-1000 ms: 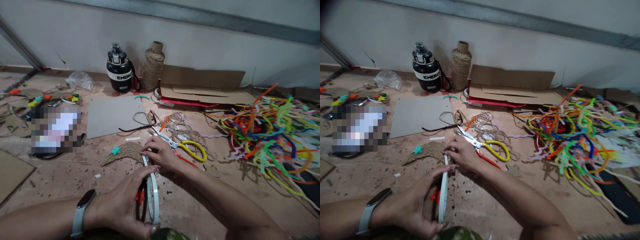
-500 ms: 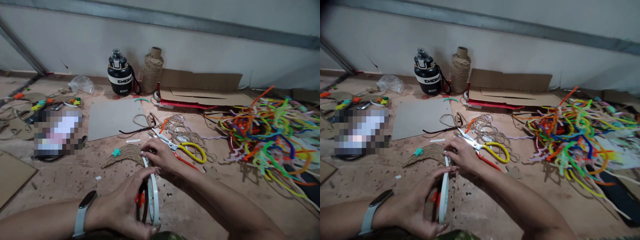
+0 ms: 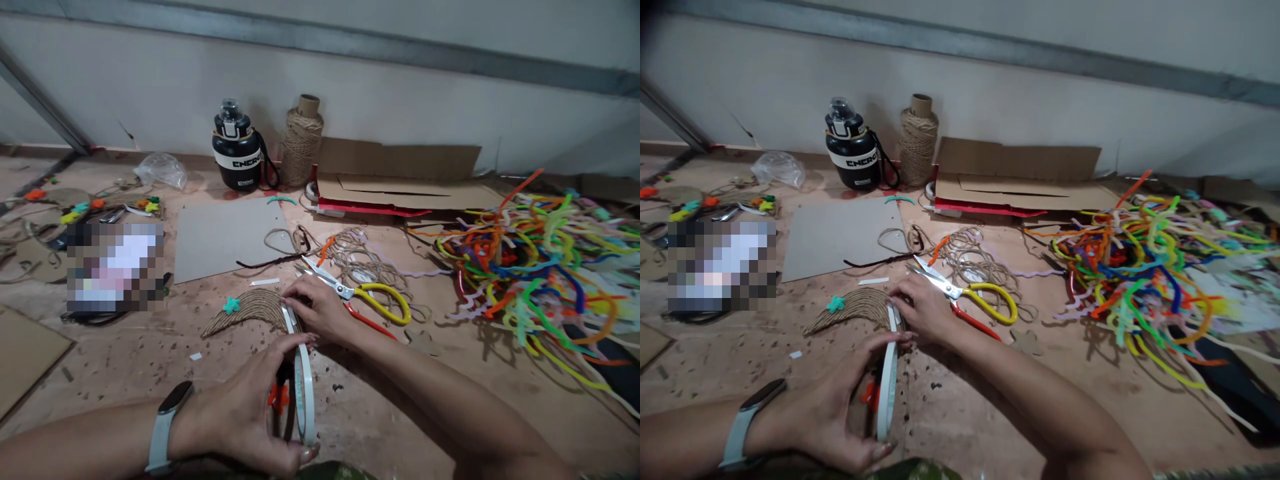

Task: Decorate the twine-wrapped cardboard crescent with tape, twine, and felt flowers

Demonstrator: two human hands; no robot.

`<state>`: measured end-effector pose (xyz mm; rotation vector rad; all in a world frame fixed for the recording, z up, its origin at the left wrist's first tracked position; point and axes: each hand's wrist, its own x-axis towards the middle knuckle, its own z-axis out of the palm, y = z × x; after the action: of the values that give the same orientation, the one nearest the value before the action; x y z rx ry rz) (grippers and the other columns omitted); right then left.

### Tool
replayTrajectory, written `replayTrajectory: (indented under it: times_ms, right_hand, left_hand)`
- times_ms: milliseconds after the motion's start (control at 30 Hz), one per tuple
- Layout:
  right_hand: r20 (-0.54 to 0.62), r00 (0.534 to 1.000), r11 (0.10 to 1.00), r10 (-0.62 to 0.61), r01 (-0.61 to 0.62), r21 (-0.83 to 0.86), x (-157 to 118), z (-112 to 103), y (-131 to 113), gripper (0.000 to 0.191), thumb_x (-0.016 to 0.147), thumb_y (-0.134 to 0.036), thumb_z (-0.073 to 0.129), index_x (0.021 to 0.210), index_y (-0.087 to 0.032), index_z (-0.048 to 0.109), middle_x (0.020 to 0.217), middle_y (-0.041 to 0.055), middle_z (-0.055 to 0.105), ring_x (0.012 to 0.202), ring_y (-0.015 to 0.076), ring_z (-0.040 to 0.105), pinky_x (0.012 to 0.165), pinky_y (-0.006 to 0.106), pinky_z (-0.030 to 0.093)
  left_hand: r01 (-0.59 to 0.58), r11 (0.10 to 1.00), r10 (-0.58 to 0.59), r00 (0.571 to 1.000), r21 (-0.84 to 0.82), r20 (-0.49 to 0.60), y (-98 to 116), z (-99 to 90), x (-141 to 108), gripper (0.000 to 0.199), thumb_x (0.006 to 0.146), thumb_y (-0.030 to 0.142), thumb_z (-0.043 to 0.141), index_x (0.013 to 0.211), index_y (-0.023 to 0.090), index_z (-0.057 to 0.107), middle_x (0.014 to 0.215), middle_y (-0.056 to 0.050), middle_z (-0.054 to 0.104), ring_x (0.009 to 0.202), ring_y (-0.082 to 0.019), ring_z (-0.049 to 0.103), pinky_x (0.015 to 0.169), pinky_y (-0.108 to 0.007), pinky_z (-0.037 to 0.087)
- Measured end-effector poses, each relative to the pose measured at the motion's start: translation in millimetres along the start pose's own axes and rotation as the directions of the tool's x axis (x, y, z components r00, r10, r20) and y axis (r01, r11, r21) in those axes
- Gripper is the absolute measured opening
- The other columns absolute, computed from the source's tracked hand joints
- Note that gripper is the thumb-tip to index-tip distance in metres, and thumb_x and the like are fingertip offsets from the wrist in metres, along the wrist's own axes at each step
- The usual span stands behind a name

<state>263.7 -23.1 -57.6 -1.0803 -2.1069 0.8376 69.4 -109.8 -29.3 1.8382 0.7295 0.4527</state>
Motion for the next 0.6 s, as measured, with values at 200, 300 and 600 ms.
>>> replayTrajectory:
  times_ms: [200, 300, 600]
  right_hand:
    - [-0.012, 1.000, 1.000, 0.002, -0.002, -0.009, -1, 0, -1, 0.005, 0.089, -0.018, 0.062, 0.088, -0.020, 0.067, 0.086, 0.0037, 0.066, 0.086, 0.0177, 0.059, 0.080, 0.033, 0.046]
    - [-0.033, 0.999, 1.000, -0.024, 0.024, -0.001, -1, -2, -2, 0.007, 0.090, -0.020, 0.060, 0.089, -0.019, 0.067, 0.086, 0.0039, 0.066, 0.085, 0.0176, 0.060, 0.079, 0.033, 0.048]
    - [0.086, 0.975, 0.959, -0.204, 0.217, -0.181, -25, -32, -14, 0.026, 0.095, -0.022, 0.049, 0.117, -0.020, 0.063, 0.111, 0.0116, 0.064, 0.101, 0.0206, 0.060, 0.082, 0.035, 0.054]
  left_hand:
    - [0.008, 0.999, -0.007, 1.000, -0.045, 0.028, 1, -2.4, 2, 0.105, 0.061, 0.026, 0.078, 0.145, 0.027, 0.014, 0.143, -0.013, 0.040, 0.127, -0.032, 0.046, 0.111, -0.048, 0.036]
    - [0.027, 0.998, -0.025, 0.999, -0.061, 0.032, 1, -2.4, 2, 0.103, 0.062, 0.027, 0.078, 0.144, 0.026, 0.015, 0.142, -0.013, 0.040, 0.127, -0.032, 0.046, 0.111, -0.049, 0.036]
    - [0.054, 0.997, -0.051, 0.997, -0.050, 0.052, 1, -4.0, 2, 0.105, 0.063, 0.031, 0.079, 0.145, 0.028, 0.014, 0.145, -0.012, 0.038, 0.131, -0.033, 0.042, 0.113, -0.048, 0.033]
